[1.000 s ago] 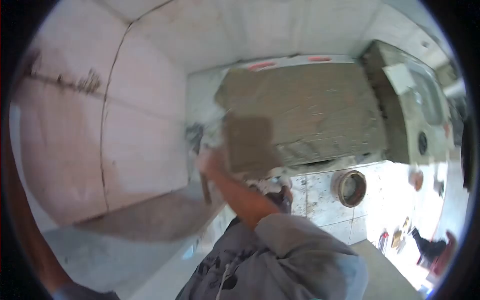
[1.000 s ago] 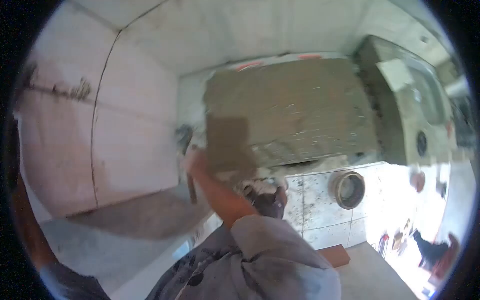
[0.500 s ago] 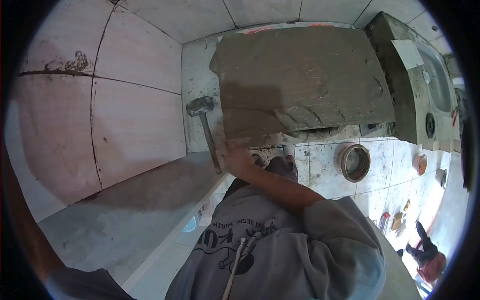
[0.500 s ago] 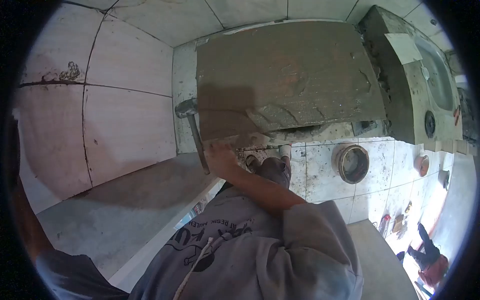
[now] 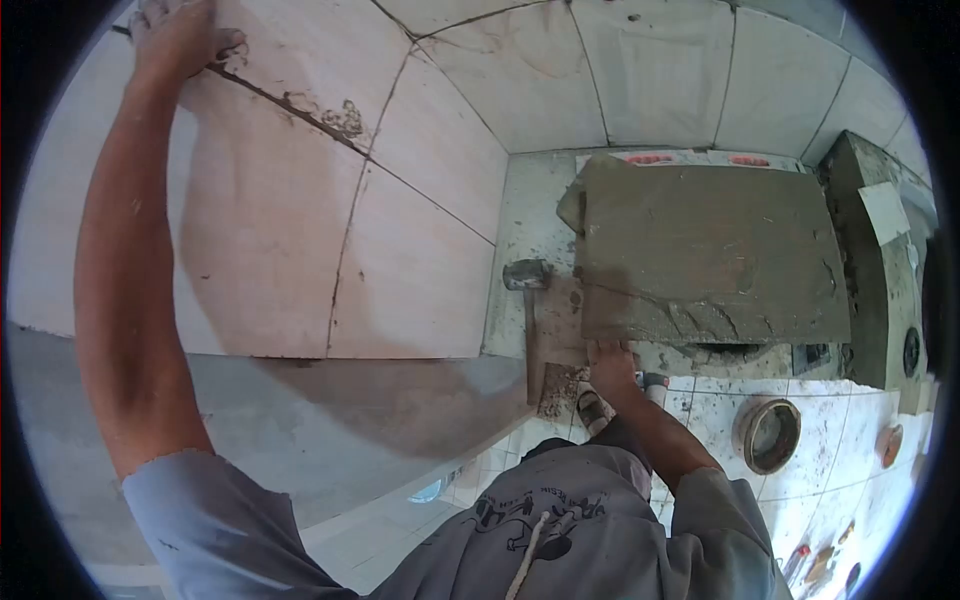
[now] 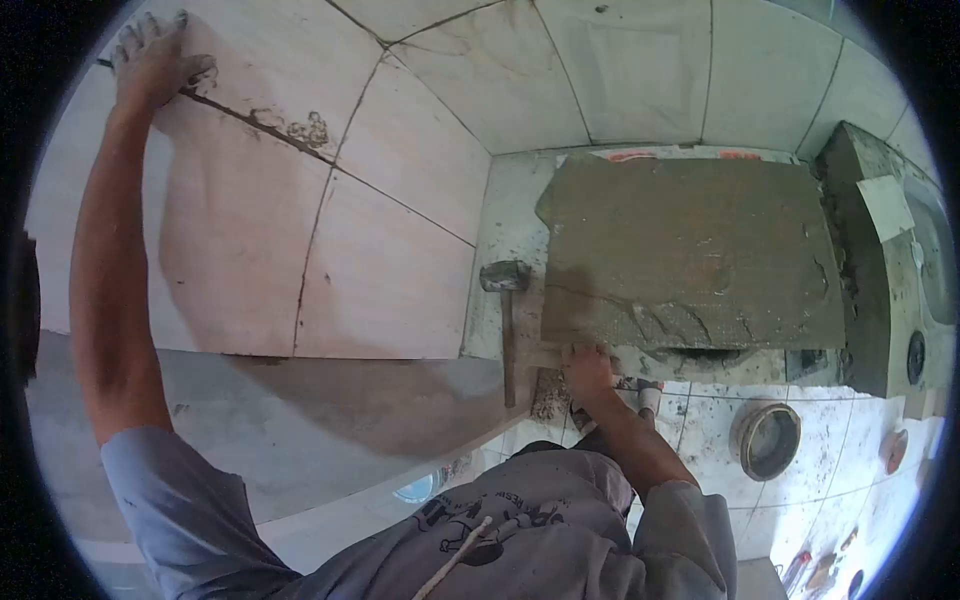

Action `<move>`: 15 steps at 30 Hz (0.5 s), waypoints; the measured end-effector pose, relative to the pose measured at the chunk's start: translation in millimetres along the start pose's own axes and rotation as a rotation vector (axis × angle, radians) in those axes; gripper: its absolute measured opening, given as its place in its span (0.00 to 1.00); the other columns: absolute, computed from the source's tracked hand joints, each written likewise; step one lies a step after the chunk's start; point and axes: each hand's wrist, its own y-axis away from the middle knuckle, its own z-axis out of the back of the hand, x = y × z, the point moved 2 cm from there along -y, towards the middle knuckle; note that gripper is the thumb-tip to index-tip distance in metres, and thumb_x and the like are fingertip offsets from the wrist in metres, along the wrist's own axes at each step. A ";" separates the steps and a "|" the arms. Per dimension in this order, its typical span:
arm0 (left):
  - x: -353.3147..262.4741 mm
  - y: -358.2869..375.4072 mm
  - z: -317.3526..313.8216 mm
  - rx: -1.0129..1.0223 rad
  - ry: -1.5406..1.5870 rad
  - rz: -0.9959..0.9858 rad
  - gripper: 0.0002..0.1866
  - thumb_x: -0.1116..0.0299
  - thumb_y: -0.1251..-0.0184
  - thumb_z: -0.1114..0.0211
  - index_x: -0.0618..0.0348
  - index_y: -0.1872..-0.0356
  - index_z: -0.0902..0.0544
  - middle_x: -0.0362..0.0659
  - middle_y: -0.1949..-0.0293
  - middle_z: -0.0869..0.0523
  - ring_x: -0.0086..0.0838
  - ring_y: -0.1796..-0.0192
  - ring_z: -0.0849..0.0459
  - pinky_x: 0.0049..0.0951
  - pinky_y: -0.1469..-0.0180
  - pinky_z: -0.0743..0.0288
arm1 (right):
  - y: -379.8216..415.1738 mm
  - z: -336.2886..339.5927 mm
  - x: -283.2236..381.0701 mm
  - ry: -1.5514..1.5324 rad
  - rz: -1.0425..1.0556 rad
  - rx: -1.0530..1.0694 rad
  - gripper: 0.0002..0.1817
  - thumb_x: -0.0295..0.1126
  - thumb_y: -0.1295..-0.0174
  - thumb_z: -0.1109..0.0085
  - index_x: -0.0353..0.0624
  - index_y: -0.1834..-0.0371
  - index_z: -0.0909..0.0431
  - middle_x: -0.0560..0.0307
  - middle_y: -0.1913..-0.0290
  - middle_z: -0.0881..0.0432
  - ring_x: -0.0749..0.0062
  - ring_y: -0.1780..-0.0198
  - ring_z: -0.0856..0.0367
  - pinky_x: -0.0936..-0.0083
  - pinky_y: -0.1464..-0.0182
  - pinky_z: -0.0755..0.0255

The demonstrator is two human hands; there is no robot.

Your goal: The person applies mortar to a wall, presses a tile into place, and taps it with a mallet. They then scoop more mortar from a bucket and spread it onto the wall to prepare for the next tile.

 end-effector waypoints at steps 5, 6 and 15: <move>2.0 0.5 1.0 -0.032 -0.038 -0.029 0.44 0.34 0.42 0.40 0.42 0.27 0.38 0.63 0.27 0.43 0.61 0.25 0.47 0.59 0.28 0.54 | -1.8 1.3 0.5 -0.033 -0.005 0.026 0.20 0.31 0.50 0.44 0.40 0.51 0.25 0.44 0.58 0.20 0.50 0.53 0.20 0.54 0.50 0.26; 2.7 -2.3 -2.9 -0.012 -0.037 -0.044 0.43 0.36 0.41 0.40 0.43 0.27 0.38 0.63 0.27 0.42 0.60 0.25 0.46 0.59 0.28 0.53 | 3.7 6.2 -3.8 -0.045 -0.022 0.032 0.19 0.31 0.50 0.44 0.39 0.53 0.26 0.43 0.58 0.20 0.50 0.55 0.19 0.53 0.53 0.25; -1.8 -24.2 -7.7 0.076 0.211 -0.092 0.60 0.26 0.55 0.34 0.48 0.24 0.46 0.70 0.27 0.52 0.69 0.25 0.58 0.67 0.28 0.62 | 26.4 36.6 -31.9 -0.310 -0.139 -0.320 0.12 0.27 0.52 0.40 0.37 0.62 0.20 0.39 0.68 0.18 0.42 0.63 0.18 0.52 0.55 0.25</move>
